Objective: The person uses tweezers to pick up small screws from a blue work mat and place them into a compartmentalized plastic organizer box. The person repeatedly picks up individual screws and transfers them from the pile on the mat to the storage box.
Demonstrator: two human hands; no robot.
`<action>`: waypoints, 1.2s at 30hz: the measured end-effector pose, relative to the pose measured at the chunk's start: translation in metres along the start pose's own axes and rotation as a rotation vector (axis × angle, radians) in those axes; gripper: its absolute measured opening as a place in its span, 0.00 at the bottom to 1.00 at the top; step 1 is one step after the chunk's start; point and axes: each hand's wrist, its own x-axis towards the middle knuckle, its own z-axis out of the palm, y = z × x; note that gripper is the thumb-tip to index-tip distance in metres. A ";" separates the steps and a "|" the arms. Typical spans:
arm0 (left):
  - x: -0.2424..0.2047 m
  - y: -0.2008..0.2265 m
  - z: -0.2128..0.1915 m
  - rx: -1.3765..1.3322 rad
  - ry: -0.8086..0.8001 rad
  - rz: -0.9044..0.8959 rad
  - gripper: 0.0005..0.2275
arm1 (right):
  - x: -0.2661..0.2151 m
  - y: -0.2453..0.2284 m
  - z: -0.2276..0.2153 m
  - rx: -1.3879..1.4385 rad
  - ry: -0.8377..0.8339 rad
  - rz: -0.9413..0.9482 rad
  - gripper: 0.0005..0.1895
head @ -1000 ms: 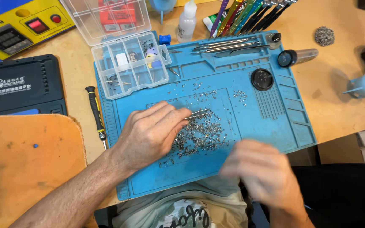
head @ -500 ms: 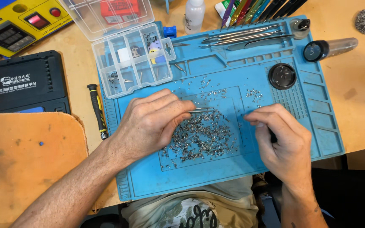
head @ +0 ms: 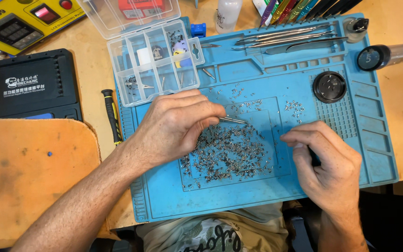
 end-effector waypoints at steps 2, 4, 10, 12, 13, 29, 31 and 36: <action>-0.002 0.000 0.001 -0.011 0.005 -0.013 0.08 | 0.000 0.001 0.000 0.001 -0.001 -0.004 0.16; -0.002 0.002 0.001 -0.030 0.007 -0.019 0.07 | 0.000 0.002 0.000 -0.005 0.004 -0.001 0.16; -0.002 0.016 -0.003 -0.078 0.043 -0.033 0.09 | 0.000 0.000 0.001 0.005 0.027 0.008 0.11; -0.001 0.023 -0.002 -0.143 0.074 -0.029 0.09 | -0.002 0.002 0.002 0.042 0.001 0.021 0.07; -0.001 0.027 0.000 -0.146 0.072 -0.024 0.09 | -0.001 0.001 0.001 0.039 0.005 0.023 0.07; -0.007 0.052 0.016 -0.154 0.074 0.104 0.09 | -0.004 0.009 -0.001 0.182 -0.132 0.003 0.10; -0.007 0.053 0.014 -0.157 0.078 0.110 0.07 | -0.003 0.008 -0.003 0.214 -0.131 0.013 0.11; 0.000 0.062 0.000 -0.182 0.148 0.122 0.09 | -0.008 0.013 -0.018 0.207 -0.046 0.033 0.13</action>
